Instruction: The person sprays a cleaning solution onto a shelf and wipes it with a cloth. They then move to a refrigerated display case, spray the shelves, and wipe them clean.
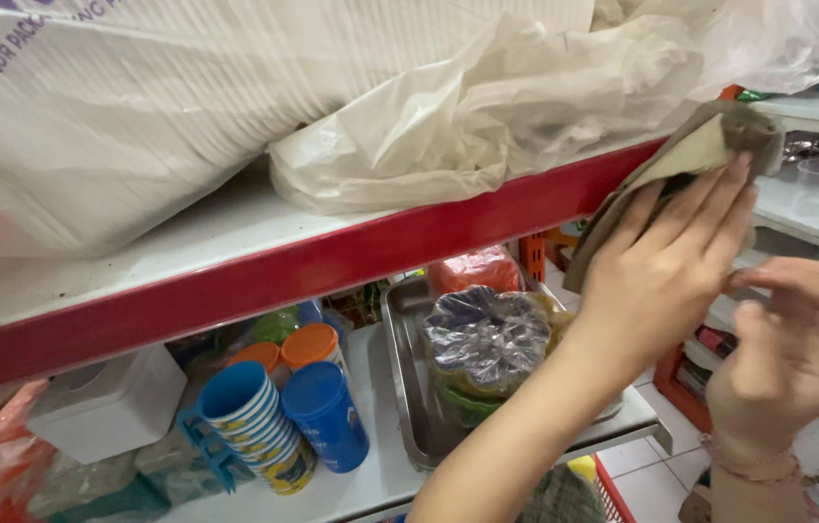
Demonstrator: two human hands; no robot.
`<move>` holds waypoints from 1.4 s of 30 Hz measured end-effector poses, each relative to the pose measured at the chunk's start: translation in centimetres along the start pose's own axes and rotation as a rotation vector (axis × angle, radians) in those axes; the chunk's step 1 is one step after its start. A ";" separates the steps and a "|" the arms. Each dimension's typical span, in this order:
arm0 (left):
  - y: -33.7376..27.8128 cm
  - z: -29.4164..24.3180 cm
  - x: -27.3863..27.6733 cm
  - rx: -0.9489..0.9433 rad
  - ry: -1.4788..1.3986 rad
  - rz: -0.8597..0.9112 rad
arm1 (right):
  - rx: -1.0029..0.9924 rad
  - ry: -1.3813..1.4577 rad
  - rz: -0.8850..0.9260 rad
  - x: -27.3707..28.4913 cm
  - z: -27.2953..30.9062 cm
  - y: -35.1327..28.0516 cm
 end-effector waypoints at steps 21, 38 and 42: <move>-12.5 6.7 18.5 0.236 0.272 -0.101 | 0.082 0.148 0.263 -10.7 10.8 -4.7; -26.9 16.9 41.1 0.553 0.370 -0.524 | 0.211 0.164 0.334 -24.8 24.9 -11.7; -27.1 17.8 39.6 0.433 0.297 -0.352 | 0.217 0.158 0.306 -27.5 27.1 -13.4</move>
Point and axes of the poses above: each hand's wrist, its own y-axis towards the middle knuckle, its own x-axis out of the back of the hand, z = x × y, the point moved 3 cm from there along y, towards the middle knuckle, and after that the axes turned 14 degrees about -y, right-handed, at the moved point
